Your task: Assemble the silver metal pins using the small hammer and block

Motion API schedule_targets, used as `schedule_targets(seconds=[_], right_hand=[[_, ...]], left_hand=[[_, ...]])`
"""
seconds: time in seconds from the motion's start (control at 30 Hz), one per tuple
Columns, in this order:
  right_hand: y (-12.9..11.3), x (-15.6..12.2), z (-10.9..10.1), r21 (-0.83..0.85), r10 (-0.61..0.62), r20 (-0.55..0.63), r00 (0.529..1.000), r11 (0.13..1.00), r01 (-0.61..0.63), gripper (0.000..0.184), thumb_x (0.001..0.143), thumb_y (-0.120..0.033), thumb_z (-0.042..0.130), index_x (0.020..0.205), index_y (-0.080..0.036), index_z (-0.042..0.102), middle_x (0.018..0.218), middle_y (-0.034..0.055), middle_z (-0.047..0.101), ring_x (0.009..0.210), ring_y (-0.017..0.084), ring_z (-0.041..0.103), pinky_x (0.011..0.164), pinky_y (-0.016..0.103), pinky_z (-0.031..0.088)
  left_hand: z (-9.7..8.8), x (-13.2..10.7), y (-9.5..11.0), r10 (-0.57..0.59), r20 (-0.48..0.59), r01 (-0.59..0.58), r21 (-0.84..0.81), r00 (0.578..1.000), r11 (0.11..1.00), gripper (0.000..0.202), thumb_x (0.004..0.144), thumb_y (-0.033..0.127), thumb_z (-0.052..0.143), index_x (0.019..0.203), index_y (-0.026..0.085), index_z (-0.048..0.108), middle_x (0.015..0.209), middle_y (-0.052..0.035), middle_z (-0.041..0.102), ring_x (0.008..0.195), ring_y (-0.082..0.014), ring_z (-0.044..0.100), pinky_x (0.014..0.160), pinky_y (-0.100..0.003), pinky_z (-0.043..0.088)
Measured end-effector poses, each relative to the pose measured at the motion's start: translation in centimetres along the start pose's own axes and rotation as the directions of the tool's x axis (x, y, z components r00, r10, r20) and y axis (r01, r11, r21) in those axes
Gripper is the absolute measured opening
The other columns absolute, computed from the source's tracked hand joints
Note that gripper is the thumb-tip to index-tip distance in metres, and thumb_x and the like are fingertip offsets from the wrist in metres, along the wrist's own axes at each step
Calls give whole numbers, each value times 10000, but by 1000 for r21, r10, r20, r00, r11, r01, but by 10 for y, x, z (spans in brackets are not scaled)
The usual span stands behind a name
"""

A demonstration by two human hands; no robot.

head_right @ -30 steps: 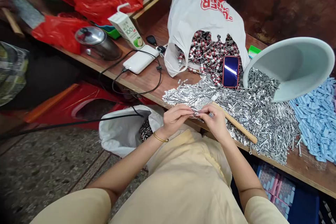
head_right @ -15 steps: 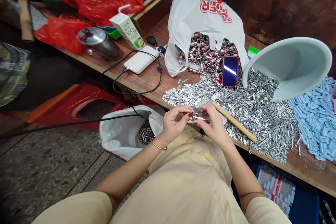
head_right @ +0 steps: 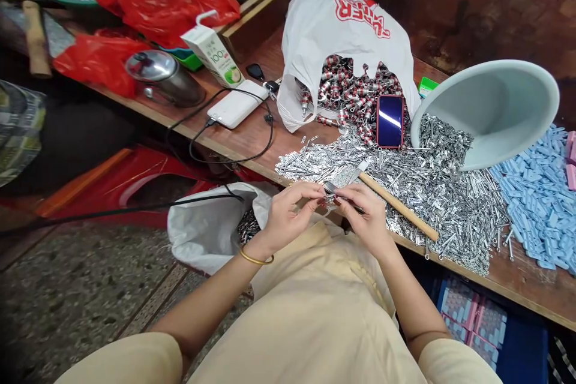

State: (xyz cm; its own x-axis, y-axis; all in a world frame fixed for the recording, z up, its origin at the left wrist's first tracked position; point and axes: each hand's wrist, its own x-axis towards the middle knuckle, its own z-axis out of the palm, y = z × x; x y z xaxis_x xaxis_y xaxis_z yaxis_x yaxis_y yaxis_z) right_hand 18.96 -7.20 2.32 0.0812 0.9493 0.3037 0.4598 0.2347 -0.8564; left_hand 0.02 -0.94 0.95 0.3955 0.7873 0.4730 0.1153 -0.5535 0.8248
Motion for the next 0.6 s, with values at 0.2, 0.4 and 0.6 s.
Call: schedule_targets(seconds=[0.2,0.4,0.6], right_hand=[[-10,-2,5,22,40,-38,998,999,-40,143,934,-316,670,995,-287,796,934,54,730,840,197,686,689,337,585],[-2,-9,39,161,192,-305,933,976,-148,131,904,-364,706,946,-311,818,887,38,724,837,198,674,767,348,581],[18,-12,35,239,249,-271,930,953,-185,166,936,-382,666,962,-280,794,939,40,726,899,196,678,812,336,576]], left_hand=[[4,-6,-1,-139,-22,132,-187,990,973,127,964,283,620,894,193,677,932,-65,736,898,-181,699,826,-328,571],[38,-15,-12,-347,-137,286,-337,928,897,204,967,401,631,986,207,689,1014,-61,680,985,-187,657,867,-312,566],[50,-8,-11,-335,-154,275,-315,930,908,198,974,386,619,950,203,690,949,-42,680,915,-173,649,810,-295,562]])
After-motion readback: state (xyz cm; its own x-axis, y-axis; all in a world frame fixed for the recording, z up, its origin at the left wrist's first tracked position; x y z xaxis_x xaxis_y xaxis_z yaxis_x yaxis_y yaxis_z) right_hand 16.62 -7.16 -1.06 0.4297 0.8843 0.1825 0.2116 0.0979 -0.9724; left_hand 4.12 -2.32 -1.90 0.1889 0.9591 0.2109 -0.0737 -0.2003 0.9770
